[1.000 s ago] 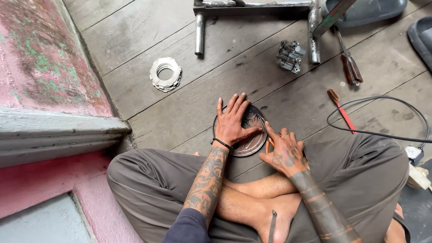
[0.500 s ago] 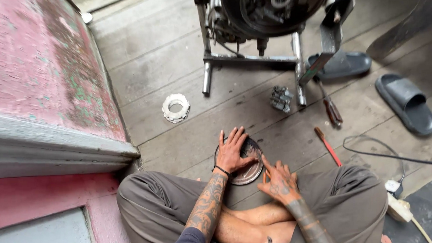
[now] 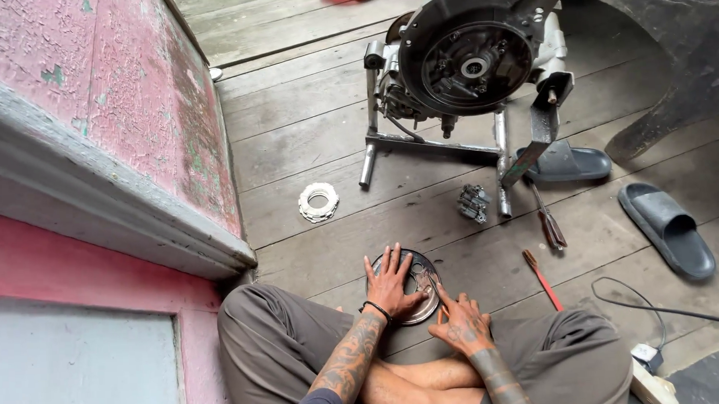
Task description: The person sits cross-legged on a wooden floor and uses a pair of orange-handled pliers to scrape and clean a circular metal part. They hold the part steady with their left hand while using the pliers to remove debris from the surface and edges. A wire brush and other metal components are visible nearby on the floor.
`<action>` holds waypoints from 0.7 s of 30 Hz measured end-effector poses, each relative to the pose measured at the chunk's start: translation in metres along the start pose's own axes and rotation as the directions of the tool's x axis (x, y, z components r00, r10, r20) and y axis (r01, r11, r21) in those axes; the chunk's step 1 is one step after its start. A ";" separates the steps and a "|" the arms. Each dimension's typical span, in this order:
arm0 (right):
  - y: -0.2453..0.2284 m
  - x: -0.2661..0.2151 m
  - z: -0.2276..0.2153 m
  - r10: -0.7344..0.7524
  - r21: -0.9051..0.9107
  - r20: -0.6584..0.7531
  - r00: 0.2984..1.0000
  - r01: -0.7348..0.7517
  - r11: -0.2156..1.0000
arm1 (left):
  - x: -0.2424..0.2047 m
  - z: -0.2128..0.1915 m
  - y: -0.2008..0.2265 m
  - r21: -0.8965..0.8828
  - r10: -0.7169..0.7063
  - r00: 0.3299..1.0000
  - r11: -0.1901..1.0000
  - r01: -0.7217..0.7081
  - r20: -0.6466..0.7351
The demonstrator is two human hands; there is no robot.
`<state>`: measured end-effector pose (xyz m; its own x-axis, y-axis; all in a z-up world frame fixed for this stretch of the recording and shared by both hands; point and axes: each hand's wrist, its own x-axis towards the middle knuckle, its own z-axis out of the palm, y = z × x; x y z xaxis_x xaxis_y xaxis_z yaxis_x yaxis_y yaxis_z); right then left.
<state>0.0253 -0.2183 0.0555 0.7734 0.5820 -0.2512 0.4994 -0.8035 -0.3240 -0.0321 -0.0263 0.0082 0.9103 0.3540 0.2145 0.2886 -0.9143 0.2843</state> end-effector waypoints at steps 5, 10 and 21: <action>0.036 0.023 0.026 -0.128 0.294 -0.079 0.989 0.146 0.945 | -0.003 0.002 -0.004 0.029 -0.027 0.997 0.999 0.025 0.067; 0.045 0.004 0.006 -0.279 0.760 -0.120 0.953 0.269 0.591 | -0.015 -0.008 -0.007 0.131 -0.129 0.962 0.986 0.100 0.239; 0.019 -0.070 -0.098 -0.555 0.993 -0.091 0.827 0.030 -0.118 | -0.003 0.010 -0.018 0.133 -0.151 0.973 0.983 0.128 0.176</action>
<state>0.0189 -0.2865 0.1561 0.3980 0.9157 0.0555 -0.4231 0.2368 -0.8746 -0.0370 -0.0126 -0.0069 0.8941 0.4478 0.0015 0.4401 -0.8793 0.1822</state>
